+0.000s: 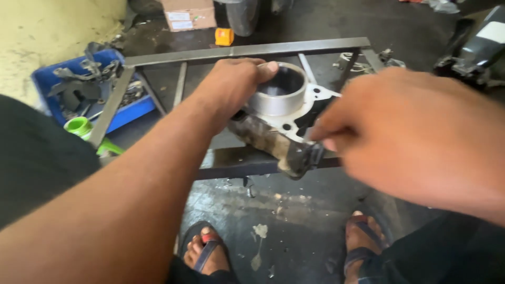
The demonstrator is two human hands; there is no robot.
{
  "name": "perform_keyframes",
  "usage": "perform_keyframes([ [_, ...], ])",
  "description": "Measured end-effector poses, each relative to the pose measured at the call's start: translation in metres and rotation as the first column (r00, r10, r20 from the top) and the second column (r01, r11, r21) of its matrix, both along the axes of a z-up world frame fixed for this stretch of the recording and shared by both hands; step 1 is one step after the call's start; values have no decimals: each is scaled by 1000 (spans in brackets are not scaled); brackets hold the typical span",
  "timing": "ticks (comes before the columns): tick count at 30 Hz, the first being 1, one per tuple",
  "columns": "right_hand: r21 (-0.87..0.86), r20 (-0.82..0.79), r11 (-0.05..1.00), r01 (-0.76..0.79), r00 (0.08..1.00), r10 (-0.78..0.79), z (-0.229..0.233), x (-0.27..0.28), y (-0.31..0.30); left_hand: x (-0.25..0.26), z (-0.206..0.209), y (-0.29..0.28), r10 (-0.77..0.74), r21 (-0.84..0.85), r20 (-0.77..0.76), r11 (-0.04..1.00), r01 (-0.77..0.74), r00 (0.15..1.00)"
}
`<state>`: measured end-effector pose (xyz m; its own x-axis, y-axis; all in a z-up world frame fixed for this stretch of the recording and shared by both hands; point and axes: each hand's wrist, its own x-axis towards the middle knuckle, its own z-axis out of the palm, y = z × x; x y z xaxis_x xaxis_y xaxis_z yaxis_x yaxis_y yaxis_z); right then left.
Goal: Cleaning and inspecting a motorcycle engine cylinder block on a metal stand.
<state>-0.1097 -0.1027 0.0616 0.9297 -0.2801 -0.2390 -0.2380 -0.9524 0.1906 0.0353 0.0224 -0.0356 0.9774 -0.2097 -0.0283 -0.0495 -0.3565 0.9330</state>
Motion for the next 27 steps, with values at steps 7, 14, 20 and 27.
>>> perform_keyframes([
  [7,39,19,998,-57,998,57,6,-4,14,-3,2,6,-2,28,-8,1000,2,1000],
  [14,19,208,955,-296,936,285,-19,7,-18,0,0,-1,5,15,-9,1000,-5,1000],
  [20,30,152,967,-252,958,244,-4,10,5,3,-1,-4,-28,18,2,999,28,1000],
  [27,-84,90,958,-274,956,281,-7,11,-1,4,-3,-7,0,-24,-65,1000,-2,998],
])
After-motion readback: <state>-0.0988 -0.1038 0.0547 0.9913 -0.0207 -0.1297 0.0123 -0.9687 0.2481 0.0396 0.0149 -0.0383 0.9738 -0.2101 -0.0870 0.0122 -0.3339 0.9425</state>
